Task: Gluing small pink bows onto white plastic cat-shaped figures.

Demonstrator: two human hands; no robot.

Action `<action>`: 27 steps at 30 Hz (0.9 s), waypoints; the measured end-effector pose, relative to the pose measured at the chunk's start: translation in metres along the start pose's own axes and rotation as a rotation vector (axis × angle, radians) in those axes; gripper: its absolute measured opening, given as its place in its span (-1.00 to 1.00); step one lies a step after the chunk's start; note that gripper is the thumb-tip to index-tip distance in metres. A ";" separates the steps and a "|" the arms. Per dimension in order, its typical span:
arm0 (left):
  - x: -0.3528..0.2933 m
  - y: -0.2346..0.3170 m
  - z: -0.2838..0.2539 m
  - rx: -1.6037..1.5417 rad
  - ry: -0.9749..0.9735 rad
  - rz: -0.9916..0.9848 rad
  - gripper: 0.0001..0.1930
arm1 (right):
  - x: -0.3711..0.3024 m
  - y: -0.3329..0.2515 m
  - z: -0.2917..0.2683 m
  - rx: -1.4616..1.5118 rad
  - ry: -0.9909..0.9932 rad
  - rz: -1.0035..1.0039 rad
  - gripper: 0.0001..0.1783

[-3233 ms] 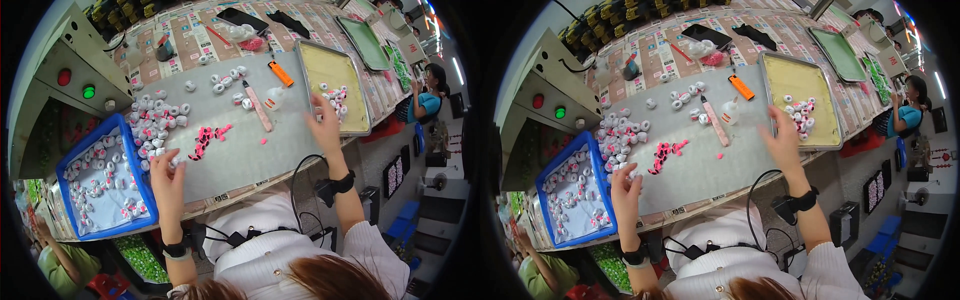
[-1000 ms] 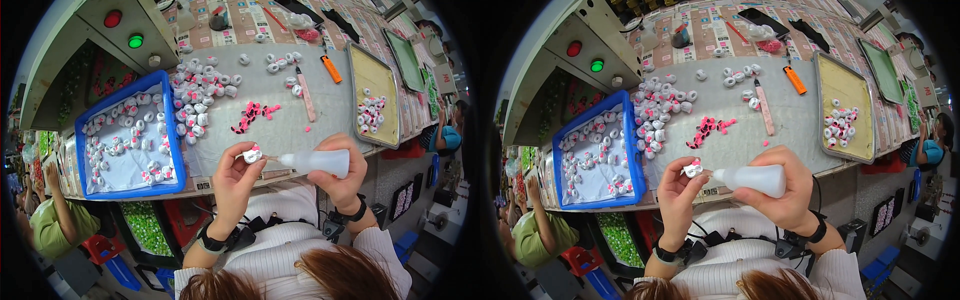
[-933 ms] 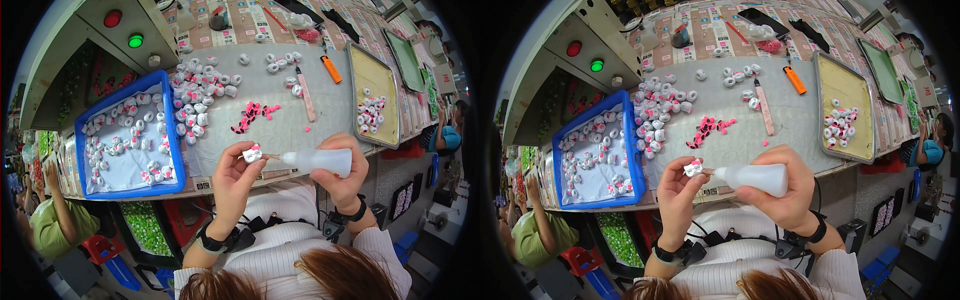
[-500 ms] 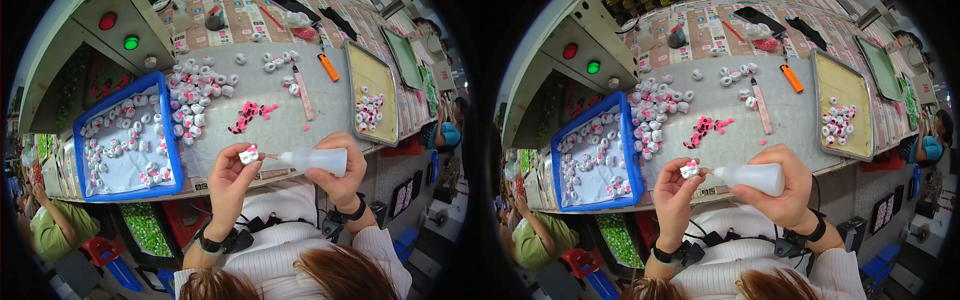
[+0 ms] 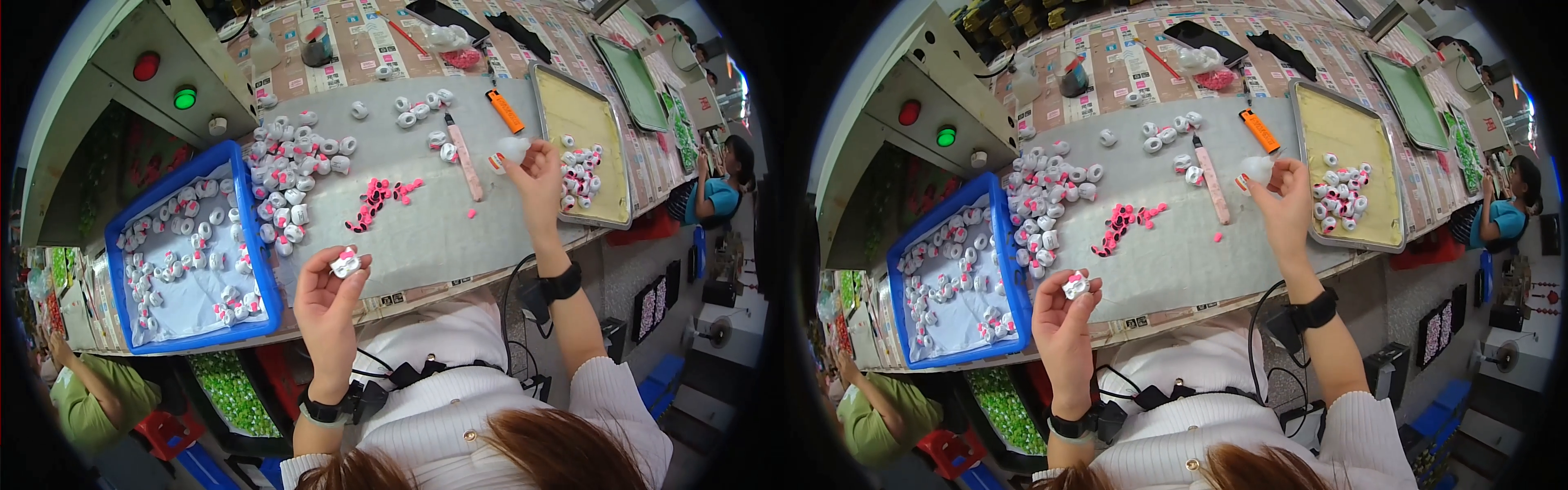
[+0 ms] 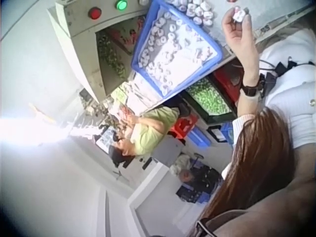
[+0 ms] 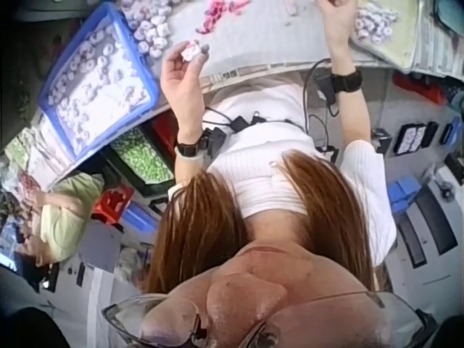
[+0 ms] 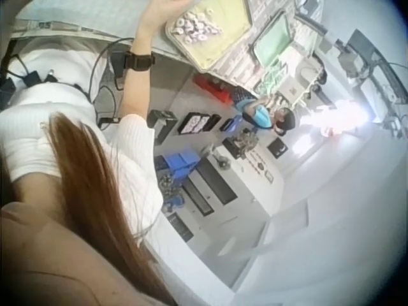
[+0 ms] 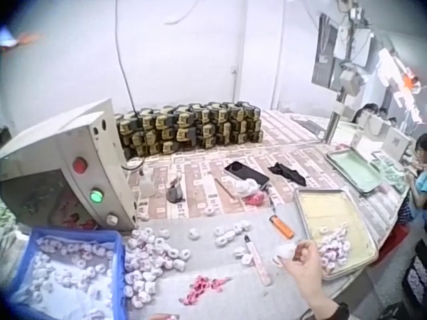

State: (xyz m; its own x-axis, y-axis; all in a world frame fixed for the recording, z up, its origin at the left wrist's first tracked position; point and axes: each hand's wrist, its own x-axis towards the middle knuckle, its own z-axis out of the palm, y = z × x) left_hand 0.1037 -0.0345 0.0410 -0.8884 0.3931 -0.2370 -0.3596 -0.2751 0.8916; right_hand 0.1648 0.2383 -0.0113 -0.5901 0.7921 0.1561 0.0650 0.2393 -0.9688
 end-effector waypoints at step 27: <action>0.001 -0.006 0.013 -0.107 -0.328 -0.306 -0.71 | -0.064 -0.071 0.061 -0.021 -0.727 -0.066 -0.85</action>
State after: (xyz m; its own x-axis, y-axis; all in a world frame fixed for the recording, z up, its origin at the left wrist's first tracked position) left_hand 0.1091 -0.0207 0.0403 -0.6058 0.7223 -0.3337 -0.6343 -0.1852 0.7506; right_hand 0.1493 0.1365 0.0353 -0.9782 0.2040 0.0394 0.0220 0.2905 -0.9566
